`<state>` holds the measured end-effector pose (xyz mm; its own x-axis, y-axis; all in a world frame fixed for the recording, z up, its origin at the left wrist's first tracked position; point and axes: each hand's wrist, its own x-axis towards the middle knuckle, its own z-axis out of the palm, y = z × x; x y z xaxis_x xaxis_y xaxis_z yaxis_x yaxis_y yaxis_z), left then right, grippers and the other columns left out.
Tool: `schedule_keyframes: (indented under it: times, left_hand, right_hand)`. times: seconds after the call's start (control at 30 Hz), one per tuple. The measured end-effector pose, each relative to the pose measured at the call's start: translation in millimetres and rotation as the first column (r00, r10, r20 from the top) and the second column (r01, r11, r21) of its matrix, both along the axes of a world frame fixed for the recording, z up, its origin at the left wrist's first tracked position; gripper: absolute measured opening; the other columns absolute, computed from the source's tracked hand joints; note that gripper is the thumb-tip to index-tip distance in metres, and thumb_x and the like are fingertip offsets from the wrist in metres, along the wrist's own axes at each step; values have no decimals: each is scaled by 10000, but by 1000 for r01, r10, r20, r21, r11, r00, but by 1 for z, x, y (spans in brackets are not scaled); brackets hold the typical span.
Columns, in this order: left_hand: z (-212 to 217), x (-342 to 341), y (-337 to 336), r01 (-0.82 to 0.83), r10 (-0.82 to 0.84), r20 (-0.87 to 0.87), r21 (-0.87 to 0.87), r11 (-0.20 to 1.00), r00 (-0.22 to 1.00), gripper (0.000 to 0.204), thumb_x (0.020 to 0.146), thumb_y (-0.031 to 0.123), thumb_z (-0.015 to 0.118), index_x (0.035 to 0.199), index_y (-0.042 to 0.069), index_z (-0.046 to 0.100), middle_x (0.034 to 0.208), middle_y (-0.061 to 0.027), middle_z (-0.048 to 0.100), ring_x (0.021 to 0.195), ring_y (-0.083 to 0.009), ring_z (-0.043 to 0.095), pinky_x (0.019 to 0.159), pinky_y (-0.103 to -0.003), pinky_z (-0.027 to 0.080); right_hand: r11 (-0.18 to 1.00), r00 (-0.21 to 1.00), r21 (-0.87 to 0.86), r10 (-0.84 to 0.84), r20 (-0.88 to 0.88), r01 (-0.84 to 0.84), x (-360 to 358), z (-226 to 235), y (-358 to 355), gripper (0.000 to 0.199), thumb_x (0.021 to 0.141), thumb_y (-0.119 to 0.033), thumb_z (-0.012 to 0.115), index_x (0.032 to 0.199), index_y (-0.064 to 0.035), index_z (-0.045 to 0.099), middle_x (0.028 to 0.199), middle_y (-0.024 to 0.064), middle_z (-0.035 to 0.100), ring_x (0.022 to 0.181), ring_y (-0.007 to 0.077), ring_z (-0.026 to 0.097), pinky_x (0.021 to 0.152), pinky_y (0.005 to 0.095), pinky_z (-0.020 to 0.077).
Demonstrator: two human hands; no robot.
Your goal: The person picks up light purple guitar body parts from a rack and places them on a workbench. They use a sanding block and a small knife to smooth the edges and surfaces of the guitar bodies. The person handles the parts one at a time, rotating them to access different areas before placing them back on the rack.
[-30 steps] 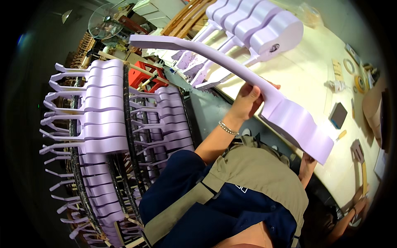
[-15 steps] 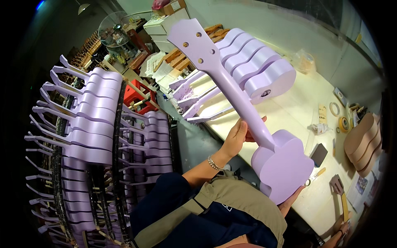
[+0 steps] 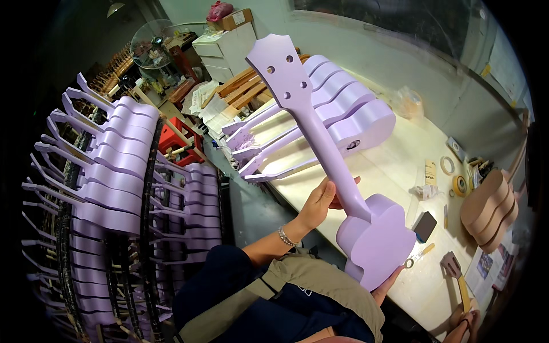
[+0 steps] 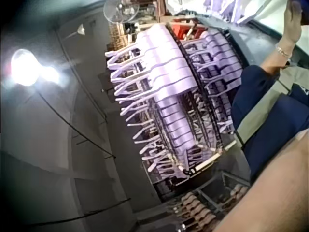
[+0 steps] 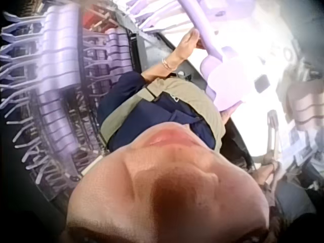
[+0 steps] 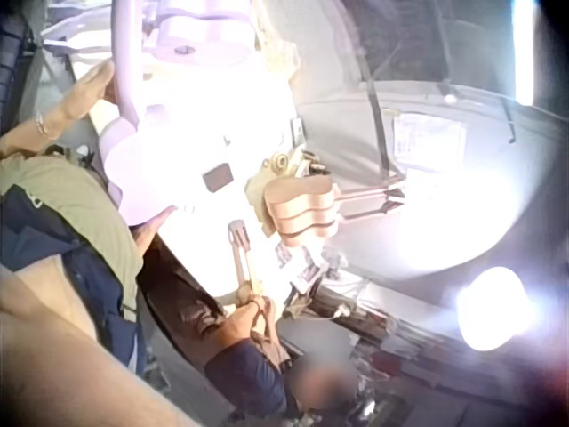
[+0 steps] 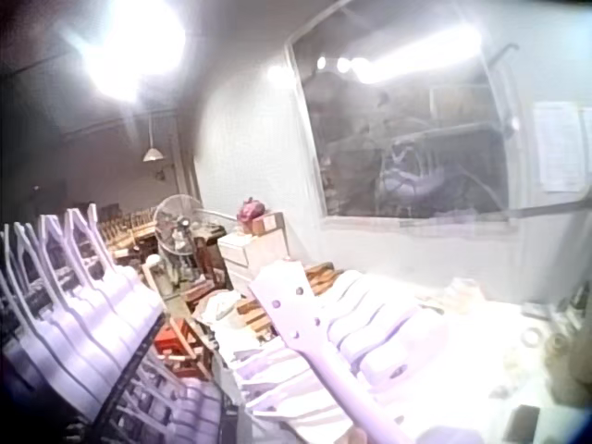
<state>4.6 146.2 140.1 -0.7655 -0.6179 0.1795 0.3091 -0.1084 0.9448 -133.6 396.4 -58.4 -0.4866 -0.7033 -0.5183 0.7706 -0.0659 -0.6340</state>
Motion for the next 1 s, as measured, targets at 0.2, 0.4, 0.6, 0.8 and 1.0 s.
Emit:
schedule_keyframes:
  times: [0.2, 0.4, 0.6, 0.8, 1.0]
  left_hand:
    - [-7, -18, -30, 109, -60, -299, 147, 983, 952, 696, 861, 524, 464, 1330, 30, 320, 1031, -85, 572, 1069, -247, 534, 930, -359, 421]
    - [10, -29, -37, 143, -63, -311, 244, 959, 948, 489, 831, 525, 501, 977, 59, 487, 806, -61, 554, 972, -290, 596, 887, -441, 460]
    - [14, -31, -18, 142, -108, -211, 148, 979, 971, 529, 813, 525, 528, 958, 19, 473, 786, -60, 535, 936, -268, 602, 904, -424, 439]
    - [18, -26, -14, 216, -169, -248, 174, 961, 954, 371, 845, 347, 595, 1026, 40, 490, 805, -77, 568, 881, -243, 601, 885, -408, 449]
    - [44, -32, -12, 198, -187, -255, 17, 980, 949, 285, 835, 196, 635, 1025, 35, 497, 779, -69, 596, 731, -178, 618, 810, -370, 501]
  right_hand:
    - [995, 999, -89, 35, -20, -37, -2, 12, 5, 524, 712, -79, 701, 1157, 19, 441, 948, 113, 549, 725, 75, 494, 641, 212, 430]
    - [917, 947, -336, 281, 158, -217, 6, 36, 26, 494, 720, -84, 700, 1134, 26, 455, 920, 117, 556, 688, 63, 490, 598, 192, 431]
    - [994, 952, -98, 13, -305, -45, 52, 74, 18, 327, 811, -172, 590, 1073, 11, 520, 915, 97, 589, 787, 104, 520, 688, 200, 407]
    - [969, 972, -73, 234, -18, -234, 30, 35, 9, 539, 865, -443, 479, 1126, 27, 494, 984, 142, 592, 767, 175, 598, 646, 230, 483]
    - [940, 910, -215, 317, 268, -264, 16, -10, -10, 681, 873, -574, 390, 1166, 36, 467, 1030, 171, 586, 754, 212, 627, 628, 251, 516]
